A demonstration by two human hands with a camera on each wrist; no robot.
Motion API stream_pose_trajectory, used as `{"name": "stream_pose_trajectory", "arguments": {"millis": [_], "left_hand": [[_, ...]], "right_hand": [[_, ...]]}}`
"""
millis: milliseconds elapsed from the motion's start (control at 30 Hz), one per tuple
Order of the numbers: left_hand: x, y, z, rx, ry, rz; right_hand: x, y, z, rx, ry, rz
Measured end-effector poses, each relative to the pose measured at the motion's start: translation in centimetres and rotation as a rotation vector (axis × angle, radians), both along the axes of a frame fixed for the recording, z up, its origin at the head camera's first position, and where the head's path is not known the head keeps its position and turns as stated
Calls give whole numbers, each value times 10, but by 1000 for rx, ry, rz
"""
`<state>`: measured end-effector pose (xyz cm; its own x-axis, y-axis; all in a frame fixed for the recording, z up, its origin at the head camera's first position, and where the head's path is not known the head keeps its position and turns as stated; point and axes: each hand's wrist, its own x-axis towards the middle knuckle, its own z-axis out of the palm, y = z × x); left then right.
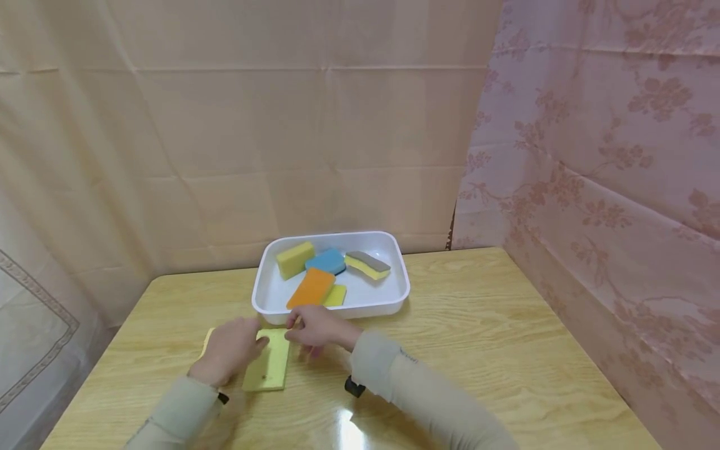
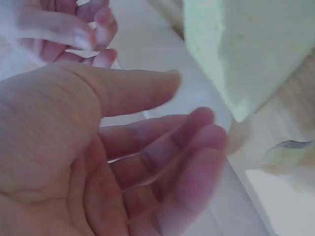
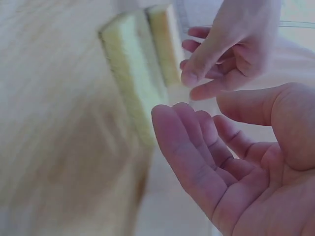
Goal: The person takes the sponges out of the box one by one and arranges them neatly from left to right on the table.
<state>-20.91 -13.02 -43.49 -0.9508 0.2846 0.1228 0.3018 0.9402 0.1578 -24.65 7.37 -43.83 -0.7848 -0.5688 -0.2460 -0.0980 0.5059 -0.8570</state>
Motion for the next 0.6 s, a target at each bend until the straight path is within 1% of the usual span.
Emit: {"name": "stream_pose_trajectory", "arguments": {"millis": [67, 167, 300, 467, 533, 600], "left_hand": [[-4, 2, 3, 44, 37, -26], [-11, 7, 8, 114, 44, -55], [-23, 11, 14, 182, -7, -65], [-35, 15, 22, 231, -27, -81], [-40, 16, 25, 249, -29, -99], [-45, 17, 28, 261, -52, -117]], "right_hand": [[-5, 3, 8, -10, 16, -5], [-13, 10, 17, -19, 27, -39], [-28, 21, 26, -18, 36, -82], [-45, 34, 34, 1, 34, -142], [-51, 39, 35, -14, 15, -178], [-57, 43, 35, -35, -17, -219]]}}
